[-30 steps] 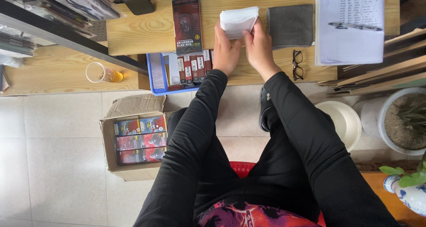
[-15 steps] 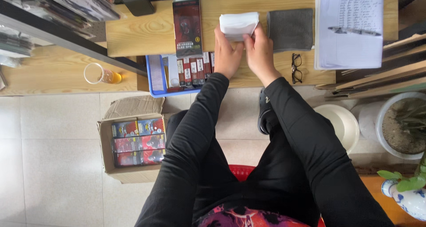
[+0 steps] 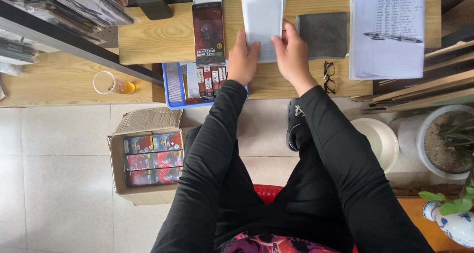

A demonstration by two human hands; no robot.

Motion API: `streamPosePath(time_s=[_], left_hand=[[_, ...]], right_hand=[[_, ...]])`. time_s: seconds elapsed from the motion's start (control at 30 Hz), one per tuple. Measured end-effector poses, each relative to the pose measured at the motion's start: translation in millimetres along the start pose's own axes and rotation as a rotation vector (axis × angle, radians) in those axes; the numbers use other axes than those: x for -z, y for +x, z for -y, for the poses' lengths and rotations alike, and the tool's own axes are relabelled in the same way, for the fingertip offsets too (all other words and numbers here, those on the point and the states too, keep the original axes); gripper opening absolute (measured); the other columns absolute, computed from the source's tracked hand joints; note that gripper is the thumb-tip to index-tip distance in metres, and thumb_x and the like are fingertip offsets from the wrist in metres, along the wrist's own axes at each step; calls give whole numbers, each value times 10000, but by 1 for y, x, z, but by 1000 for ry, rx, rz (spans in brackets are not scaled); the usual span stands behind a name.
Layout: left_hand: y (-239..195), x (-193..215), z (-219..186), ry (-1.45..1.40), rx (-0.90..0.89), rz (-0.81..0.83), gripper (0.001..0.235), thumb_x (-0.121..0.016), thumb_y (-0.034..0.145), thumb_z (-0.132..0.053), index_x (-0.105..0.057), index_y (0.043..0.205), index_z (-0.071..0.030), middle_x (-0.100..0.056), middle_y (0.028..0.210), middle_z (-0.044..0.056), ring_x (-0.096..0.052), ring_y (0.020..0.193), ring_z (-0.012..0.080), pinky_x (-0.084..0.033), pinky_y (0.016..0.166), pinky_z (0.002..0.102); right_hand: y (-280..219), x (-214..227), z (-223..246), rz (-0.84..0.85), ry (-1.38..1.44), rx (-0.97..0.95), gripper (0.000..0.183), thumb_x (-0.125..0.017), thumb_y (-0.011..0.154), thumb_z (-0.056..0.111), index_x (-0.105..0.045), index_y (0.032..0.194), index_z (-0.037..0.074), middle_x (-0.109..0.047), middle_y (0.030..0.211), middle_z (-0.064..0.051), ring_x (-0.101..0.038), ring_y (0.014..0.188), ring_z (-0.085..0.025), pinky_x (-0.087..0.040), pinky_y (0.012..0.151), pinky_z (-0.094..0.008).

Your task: The person wipes a rectangular product box with a gray cloth, then opens the box to remove a white foam insert. They take out a black smartphone, remove the protective film from the screen, and place the phone and packaging on the table.

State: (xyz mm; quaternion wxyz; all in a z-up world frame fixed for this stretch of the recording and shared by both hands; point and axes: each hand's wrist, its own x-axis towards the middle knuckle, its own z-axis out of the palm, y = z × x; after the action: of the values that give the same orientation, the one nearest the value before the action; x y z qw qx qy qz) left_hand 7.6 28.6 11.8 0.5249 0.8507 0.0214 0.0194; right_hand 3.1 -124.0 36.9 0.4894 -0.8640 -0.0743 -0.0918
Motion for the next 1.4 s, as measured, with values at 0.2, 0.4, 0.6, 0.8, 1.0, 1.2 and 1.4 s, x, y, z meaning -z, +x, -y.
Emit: streamPosePath(time_s=[0.2, 0.4, 0.6, 0.8, 1.0, 1.2, 1.4], left_hand=[[7, -3, 7, 88, 207, 69, 263, -554, 848, -361, -540, 894, -103, -620, 766, 90, -612, 783, 377, -421, 698, 435], [2, -6, 13, 192, 165, 125, 1063, -786, 695, -452, -259, 1485, 25, -514, 1309, 256, -539, 1205, 404, -438, 1006, 425], [-11, -18, 11, 499, 20, 119, 1081, -788, 674, -295, -163, 1534, -102, -530, 1241, 180, -492, 1123, 435, -481, 903, 513], [-8, -26, 18, 516, 26, 65, 992, -784, 660, -144, -273, 1510, -134, -543, 1218, 165, -498, 1111, 414, -502, 871, 500], [-8, -21, 23, 517, -58, 69, 985, -805, 666, -135, -291, 1506, -165, -577, 1249, 123, -526, 1070, 435, -489, 897, 502], [-7, -18, 26, 519, -93, 112, 955, -749, 681, -83, -276, 1506, -165, -559, 1239, 133, -527, 1054, 422, -519, 828, 505], [-7, -15, 25, 632, -126, 145, 930, -651, 704, 13, -255, 1510, -227, -524, 1293, 138, -541, 1059, 399, -554, 735, 496]], right_hand=[[8, -13, -32, 81, 270, -309, 175, -632, 928, 205, -668, 1039, 75, -728, 874, -7, -649, 768, -87, -501, 684, -268], [14, -18, -33, 79, 69, -350, 210, -637, 896, 252, -744, 1002, 106, -766, 906, -20, -675, 783, -98, -485, 682, -291], [18, -20, -36, 46, -193, -206, 224, -619, 902, 269, -721, 788, 106, -734, 715, -53, -635, 568, -210, -448, 592, -375], [9, -26, -24, 28, -233, -285, 250, -715, 817, 308, -725, 848, 59, -735, 792, -96, -674, 691, -319, -481, 564, -426], [4, -22, -21, -55, -167, -374, 217, -716, 770, 305, -773, 896, 138, -765, 790, -22, -721, 696, -194, -522, 654, -342], [-4, -14, -12, -55, -40, -505, 284, -759, 765, 257, -742, 1004, 104, -766, 848, -23, -728, 749, -151, -560, 697, -286], [-11, -14, -26, -27, 9, -469, 296, -773, 759, 238, -728, 1018, 102, -760, 878, -23, -717, 765, -119, -569, 712, -258]])
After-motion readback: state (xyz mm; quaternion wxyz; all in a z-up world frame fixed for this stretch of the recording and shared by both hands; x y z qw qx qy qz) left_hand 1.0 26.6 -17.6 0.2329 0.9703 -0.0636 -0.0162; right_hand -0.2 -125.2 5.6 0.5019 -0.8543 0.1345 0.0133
